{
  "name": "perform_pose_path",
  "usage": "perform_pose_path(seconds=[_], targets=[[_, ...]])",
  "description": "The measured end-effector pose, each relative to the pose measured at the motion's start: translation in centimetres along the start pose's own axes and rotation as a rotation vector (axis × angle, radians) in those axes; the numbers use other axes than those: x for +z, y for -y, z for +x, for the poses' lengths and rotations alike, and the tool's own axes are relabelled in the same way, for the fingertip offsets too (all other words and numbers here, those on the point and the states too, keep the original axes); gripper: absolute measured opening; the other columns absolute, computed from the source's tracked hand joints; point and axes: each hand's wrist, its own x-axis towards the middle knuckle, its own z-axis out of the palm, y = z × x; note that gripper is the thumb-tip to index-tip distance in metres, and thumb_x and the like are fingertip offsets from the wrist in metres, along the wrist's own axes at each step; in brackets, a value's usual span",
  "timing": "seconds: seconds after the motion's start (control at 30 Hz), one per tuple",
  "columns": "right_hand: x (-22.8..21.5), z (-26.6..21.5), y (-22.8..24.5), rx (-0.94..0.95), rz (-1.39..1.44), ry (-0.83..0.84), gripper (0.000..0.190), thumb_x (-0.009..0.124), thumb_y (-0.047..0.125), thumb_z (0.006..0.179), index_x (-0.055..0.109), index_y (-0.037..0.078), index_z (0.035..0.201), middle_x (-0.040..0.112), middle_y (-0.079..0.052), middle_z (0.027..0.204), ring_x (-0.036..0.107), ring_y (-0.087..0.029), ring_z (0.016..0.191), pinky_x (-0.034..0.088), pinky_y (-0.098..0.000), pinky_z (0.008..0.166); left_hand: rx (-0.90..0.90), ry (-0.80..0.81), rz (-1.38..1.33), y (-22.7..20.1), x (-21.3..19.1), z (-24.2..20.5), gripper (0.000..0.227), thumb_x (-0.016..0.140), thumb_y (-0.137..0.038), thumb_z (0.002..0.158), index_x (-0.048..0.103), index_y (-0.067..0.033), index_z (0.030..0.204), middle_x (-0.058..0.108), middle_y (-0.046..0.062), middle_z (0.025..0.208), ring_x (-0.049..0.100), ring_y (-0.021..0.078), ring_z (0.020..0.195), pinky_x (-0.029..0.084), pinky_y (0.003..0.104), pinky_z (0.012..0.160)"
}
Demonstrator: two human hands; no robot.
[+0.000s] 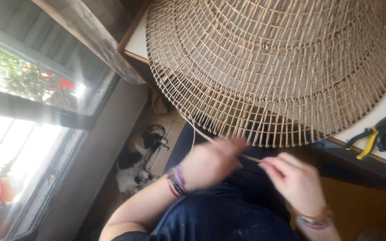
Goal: The person is weaving rattan strands into a circular structure and using pliers to trim the ends.
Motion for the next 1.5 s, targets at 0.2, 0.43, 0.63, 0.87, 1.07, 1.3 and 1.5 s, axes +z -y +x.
perform_pose_path(seconds=[0.2,0.43,0.63,0.87,1.07,1.3,1.5], targets=[[-3.7,-1.7,-2.5,0.183,0.065,-0.111,0.015,0.079,0.006,0.08,0.078,0.002,0.094,0.068,0.0,0.073,0.047,-0.01,0.046,0.034,-0.0223,0.045,-0.464,0.108,0.465,7.7,1.7,-4.9,0.019,0.059,-0.02,0.086,0.077,-0.0169,0.09,0.065,0.006,0.086,0.065,0.0294,0.078,0.052,0.043,0.06],[-1.8,-0.7,-1.4,-0.051,0.113,0.003,0.008,0.08,0.016,0.077,0.077,0.011,0.083,0.066,0.005,0.07,0.049,-0.008,0.044,0.04,-0.0237,0.044,0.011,0.186,-0.202,2.3,1.9,-0.9,0.029,0.071,-0.013,0.087,0.075,-0.0106,0.115,0.072,0.003,0.082,0.065,0.0171,0.074,0.055,0.028,0.068],[-2.8,-1.9,-1.8,0.151,-0.069,-0.124,0.016,0.079,0.019,0.082,0.078,0.008,0.094,0.07,0.003,0.079,0.05,-0.01,0.047,0.039,-0.0236,0.046,-0.343,0.053,0.38,3.4,1.5,-1.1,0.034,0.063,-0.016,0.083,0.069,-0.0059,0.115,0.069,0.012,0.119,0.067,0.0338,0.096,0.056,0.042,0.075],[-3.7,-2.2,-3.8,0.078,-0.006,-0.133,0.009,0.078,0.015,0.082,0.076,0.009,0.089,0.066,0.004,0.073,0.051,-0.009,0.049,0.041,-0.0224,0.046,-0.28,0.265,0.048,4.6,0.0,0.5,0.038,0.062,-0.01,0.082,0.076,-0.0176,0.116,0.079,0.002,0.093,0.073,0.0196,0.068,0.058,0.033,0.065],[-1.2,-1.4,-2.5,-0.018,-0.038,-0.006,0.009,0.073,0.023,0.088,0.077,0.017,0.093,0.069,0.001,0.082,0.067,-0.02,0.065,0.053,-0.0313,0.056,-0.038,0.369,-0.051,-0.6,4.1,3.5,0.077,0.08,-0.033,0.078,0.048,-0.0118,0.145,0.062,0.011,0.126,0.063,0.0268,0.105,0.05,0.046,0.085],[-1.2,-2.8,-5.7,0.07,-0.148,-0.053,0.01,0.074,0.025,0.089,0.075,0.015,0.086,0.063,0.005,0.075,0.053,-0.008,0.05,0.042,-0.0223,0.046,-0.244,0.29,-0.031,0.8,5.5,4.5,0.073,0.079,-0.031,0.082,0.049,-0.0073,0.145,0.071,0.009,0.097,0.072,0.0237,0.057,0.061,0.033,0.049],[-1.4,-1.5,-6.9,0.038,-0.156,-0.108,0.009,0.072,0.02,0.09,0.075,0.012,0.092,0.065,0.003,0.083,0.057,-0.01,0.061,0.047,-0.0234,0.057,-0.182,0.053,-0.127,-0.2,6.8,5.8,0.014,0.073,-0.013,0.085,0.077,-0.0108,0.098,0.08,0.001,0.088,0.074,0.0172,0.059,0.058,0.029,0.053]])
